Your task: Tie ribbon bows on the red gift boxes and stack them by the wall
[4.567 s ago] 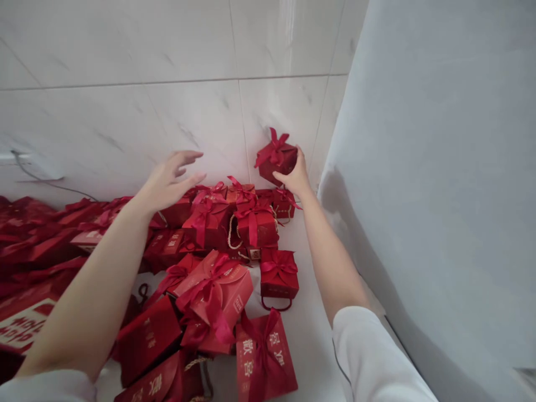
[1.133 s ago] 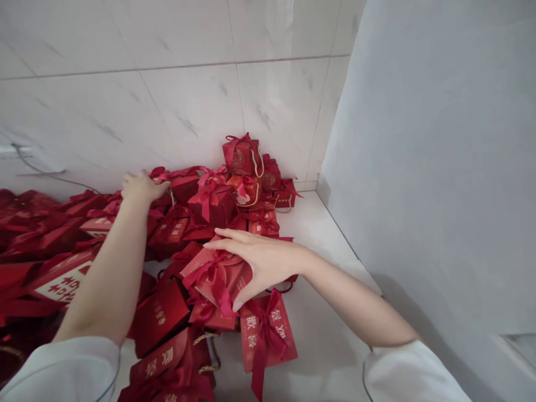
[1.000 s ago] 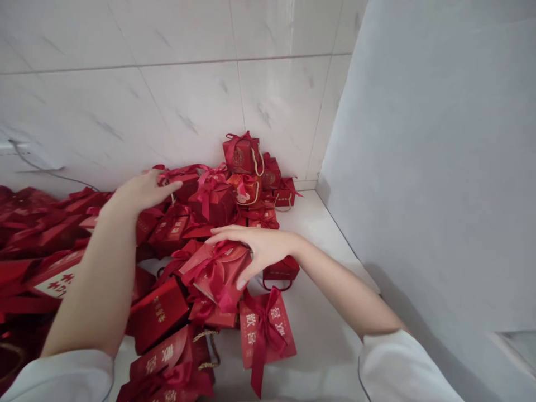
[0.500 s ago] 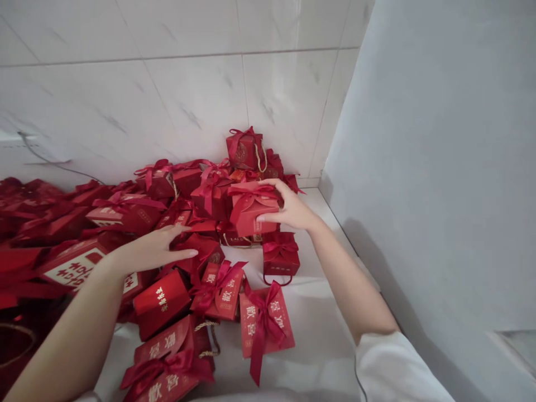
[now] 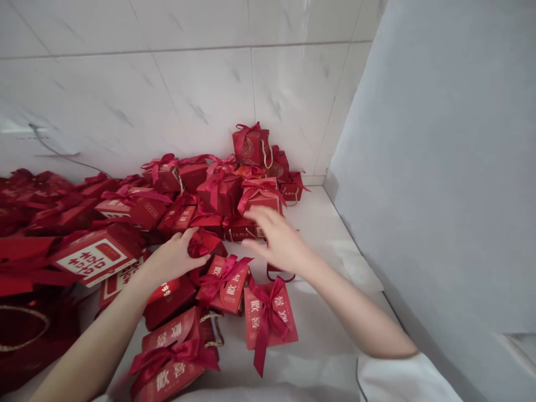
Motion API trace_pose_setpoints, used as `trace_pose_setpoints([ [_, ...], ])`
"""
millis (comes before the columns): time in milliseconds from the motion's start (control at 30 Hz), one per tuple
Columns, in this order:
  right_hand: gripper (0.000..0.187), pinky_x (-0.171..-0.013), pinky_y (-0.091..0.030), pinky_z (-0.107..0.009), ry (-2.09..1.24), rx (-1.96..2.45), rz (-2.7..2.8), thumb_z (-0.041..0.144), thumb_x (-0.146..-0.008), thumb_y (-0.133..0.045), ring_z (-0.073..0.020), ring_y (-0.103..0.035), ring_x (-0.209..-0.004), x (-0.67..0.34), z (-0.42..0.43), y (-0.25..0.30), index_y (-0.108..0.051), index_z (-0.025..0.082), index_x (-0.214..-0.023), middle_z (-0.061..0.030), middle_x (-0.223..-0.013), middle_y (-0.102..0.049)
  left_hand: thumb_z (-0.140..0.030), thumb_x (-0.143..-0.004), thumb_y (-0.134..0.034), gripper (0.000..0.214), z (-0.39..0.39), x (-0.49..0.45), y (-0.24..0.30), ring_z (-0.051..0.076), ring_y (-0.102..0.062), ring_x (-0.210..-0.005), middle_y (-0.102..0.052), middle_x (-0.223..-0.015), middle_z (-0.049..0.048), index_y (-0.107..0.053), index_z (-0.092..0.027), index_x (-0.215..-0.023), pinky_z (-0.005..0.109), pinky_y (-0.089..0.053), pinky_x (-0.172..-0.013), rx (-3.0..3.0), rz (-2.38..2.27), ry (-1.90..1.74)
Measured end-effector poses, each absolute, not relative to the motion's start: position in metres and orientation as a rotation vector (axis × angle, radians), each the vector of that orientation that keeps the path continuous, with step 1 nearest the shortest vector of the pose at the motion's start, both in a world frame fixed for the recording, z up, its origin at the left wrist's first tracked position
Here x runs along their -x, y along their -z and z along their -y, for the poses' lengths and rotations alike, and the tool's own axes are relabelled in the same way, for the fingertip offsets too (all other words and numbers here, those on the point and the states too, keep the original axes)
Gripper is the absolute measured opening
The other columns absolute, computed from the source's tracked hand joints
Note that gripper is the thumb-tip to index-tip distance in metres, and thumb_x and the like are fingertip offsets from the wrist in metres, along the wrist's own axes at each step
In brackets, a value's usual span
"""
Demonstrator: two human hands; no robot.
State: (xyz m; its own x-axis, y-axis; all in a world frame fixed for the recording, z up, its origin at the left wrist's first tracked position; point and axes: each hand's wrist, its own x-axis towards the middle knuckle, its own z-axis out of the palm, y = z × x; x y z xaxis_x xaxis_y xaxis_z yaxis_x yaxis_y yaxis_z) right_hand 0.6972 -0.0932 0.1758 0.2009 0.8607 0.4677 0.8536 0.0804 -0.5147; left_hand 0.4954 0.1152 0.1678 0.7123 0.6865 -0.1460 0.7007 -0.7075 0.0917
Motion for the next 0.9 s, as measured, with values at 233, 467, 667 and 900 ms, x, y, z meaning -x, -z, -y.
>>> trace_pose_setpoints([
  [233, 0.100, -0.107, -0.037, -0.060, -0.619, 1.847, 2.068, 0.069, -0.079, -0.064, -0.0441, -0.029, -0.141, -0.638, 0.095, -0.158, -0.026, 0.016, -0.154, -0.0250, -0.156, -0.023, -0.066, -0.080, -0.053, 0.079, -0.109, -0.481, -0.228, 0.037, -0.063, -0.102, -0.052, -0.123, 0.0149, -0.032, -0.029, -0.147, 0.046, -0.054, -0.085, -2.847, -1.387, -0.324],
  [467, 0.104, -0.087, -0.051, -0.055, -0.562, 1.980, 2.074, 0.058, -0.074, -0.069, -0.0436, -0.053, -0.115, -0.618, 0.076, -0.152, -0.023, 0.012, -0.155, -0.0269, -0.140, -0.041, -0.073, -0.080, -0.049, 0.086, -0.166, -0.524, -0.244, 0.044, -0.055, -0.113, -0.044, -0.132, 0.0227, -0.040, -0.016, -0.144, 0.054, -0.049, -0.094, -2.635, -1.629, -0.753],
  [667, 0.105, -0.084, -0.052, -0.046, -0.590, 1.911, 2.019, 0.044, -0.069, -0.071, -0.0366, -0.054, -0.111, -0.624, 0.075, -0.155, -0.018, 0.018, -0.156, -0.0190, -0.135, -0.043, -0.068, -0.089, -0.037, 0.081, -0.211, -0.555, -0.218, 0.047, -0.046, -0.128, -0.040, -0.142, 0.0274, -0.041, -0.011, -0.146, 0.059, -0.042, -0.101, -2.552, -1.547, -0.499],
  [900, 0.097, -0.090, -0.051, -0.044, -0.528, 1.808, 1.885, 0.036, -0.070, -0.071, -0.0331, -0.048, -0.121, -0.645, 0.066, -0.186, -0.024, 0.022, -0.153, -0.0149, -0.137, -0.041, -0.069, -0.090, -0.038, 0.068, -0.146, -0.474, -0.269, 0.038, -0.057, -0.118, -0.059, -0.130, 0.0124, -0.050, -0.023, -0.139, 0.057, -0.045, -0.100, -2.754, -1.396, -0.576],
])
